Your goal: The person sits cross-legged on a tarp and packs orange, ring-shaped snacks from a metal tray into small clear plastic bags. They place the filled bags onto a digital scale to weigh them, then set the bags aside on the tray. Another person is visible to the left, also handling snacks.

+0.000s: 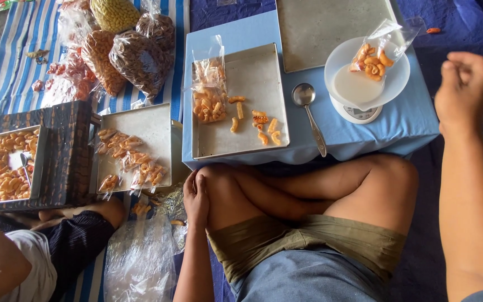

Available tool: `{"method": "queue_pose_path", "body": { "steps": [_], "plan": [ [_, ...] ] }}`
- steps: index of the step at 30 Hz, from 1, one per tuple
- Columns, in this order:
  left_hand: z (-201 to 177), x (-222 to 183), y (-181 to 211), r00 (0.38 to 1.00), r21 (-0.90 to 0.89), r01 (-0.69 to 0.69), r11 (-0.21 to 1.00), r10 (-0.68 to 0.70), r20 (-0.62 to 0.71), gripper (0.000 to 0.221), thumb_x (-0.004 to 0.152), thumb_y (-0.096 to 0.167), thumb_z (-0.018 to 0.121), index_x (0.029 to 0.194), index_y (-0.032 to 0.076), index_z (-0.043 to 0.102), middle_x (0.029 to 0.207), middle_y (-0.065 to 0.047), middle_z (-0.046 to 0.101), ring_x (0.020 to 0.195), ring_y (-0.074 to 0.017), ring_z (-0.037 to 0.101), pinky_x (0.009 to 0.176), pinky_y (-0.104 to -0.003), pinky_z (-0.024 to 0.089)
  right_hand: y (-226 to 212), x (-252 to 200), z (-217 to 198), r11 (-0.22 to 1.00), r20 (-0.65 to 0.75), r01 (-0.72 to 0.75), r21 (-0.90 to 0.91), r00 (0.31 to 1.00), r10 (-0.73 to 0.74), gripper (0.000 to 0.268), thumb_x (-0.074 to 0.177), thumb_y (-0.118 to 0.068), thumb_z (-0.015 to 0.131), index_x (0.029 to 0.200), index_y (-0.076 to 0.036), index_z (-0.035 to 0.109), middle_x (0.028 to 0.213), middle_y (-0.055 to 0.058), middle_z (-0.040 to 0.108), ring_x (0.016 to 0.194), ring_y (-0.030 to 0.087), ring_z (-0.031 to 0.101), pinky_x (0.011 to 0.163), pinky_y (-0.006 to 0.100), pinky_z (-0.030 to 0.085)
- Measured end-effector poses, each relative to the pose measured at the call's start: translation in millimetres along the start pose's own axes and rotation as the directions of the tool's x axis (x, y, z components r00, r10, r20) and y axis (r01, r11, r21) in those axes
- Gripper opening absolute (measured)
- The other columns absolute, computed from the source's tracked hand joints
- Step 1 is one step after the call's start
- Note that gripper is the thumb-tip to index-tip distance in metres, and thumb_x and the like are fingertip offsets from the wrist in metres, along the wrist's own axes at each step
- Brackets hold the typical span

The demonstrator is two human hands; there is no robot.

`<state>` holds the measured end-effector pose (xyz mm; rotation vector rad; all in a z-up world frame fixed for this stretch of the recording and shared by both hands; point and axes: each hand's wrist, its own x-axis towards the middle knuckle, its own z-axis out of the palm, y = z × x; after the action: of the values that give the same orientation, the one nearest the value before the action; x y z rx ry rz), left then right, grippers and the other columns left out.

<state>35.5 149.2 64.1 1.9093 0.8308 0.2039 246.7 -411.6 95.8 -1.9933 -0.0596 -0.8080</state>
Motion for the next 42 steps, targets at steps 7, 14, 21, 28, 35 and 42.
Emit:
{"method": "queue_pose_path", "body": {
  "steps": [7,14,21,28,35,42],
  "plan": [
    [1,-10,11,0.999,-0.057,0.035,0.998,-0.036,-0.013,0.052,0.095,0.044,0.057,0.139,0.017,0.063,0.145,-0.007,0.062,0.136,-0.0210,0.057,0.114,-0.035,0.044,5,54,42,0.989,0.198,-0.063,-0.131,0.976,0.089,0.037,0.118,-0.030,0.067,0.129,0.005,0.068,0.122,0.019,0.073,0.113,0.028,0.069,0.092,0.037,0.051],
    [3,-13,17,0.998,-0.068,0.049,0.996,-0.052,-0.039,0.049,0.094,0.041,0.060,0.137,0.019,0.065,0.144,-0.006,0.063,0.133,-0.0216,0.059,0.111,-0.035,0.046,8,64,56,0.988,0.154,-0.147,-0.038,0.976,0.152,0.004,0.105,-0.012,0.074,0.106,-0.011,0.071,0.104,0.002,0.074,0.098,0.011,0.070,0.088,0.025,0.056],
    [4,-3,-6,0.994,-0.012,-0.043,0.999,0.042,-0.104,0.045,0.095,0.041,0.062,0.133,0.017,0.068,0.137,-0.007,0.067,0.128,-0.0230,0.062,0.106,-0.036,0.049,-43,69,63,0.986,0.125,0.148,-0.080,0.983,-0.138,0.003,0.106,0.000,0.060,0.109,0.001,0.060,0.104,0.015,0.079,0.098,0.025,0.076,0.089,0.038,0.059],
    [17,-13,-8,0.531,0.161,-0.721,0.674,0.687,-0.496,0.010,0.105,-0.001,0.065,0.115,-0.002,0.067,0.110,-0.015,0.068,0.102,-0.0255,0.067,0.095,-0.036,0.056,-161,34,67,0.931,0.086,0.257,0.260,0.954,-0.288,0.008,0.116,-0.004,0.051,0.116,0.004,0.049,0.107,0.027,0.069,0.100,0.031,0.071,0.087,0.037,0.053],
    [29,-67,78,0.511,-0.174,-0.857,0.486,0.845,-0.155,0.025,0.097,0.008,0.065,0.120,0.002,0.057,0.118,-0.020,0.065,0.111,-0.0309,0.067,0.100,-0.042,0.061,-219,-67,92,0.759,0.402,-0.285,0.585,0.915,0.033,0.016,0.107,-0.022,0.055,0.112,-0.007,0.053,0.096,0.014,0.072,0.092,0.019,0.073,0.087,0.029,0.060],
    [59,-92,110,0.675,-0.552,-0.442,0.707,0.667,0.314,0.064,0.085,0.007,0.083,0.141,-0.007,0.054,0.120,-0.022,0.074,0.111,-0.0311,0.072,0.095,-0.046,0.055,-257,-132,103,0.812,0.575,-0.384,0.440,0.815,0.074,0.011,0.099,-0.016,0.064,0.107,-0.009,0.068,0.077,0.008,0.076,0.078,0.016,0.076,0.076,0.032,0.061]
  ]
}}
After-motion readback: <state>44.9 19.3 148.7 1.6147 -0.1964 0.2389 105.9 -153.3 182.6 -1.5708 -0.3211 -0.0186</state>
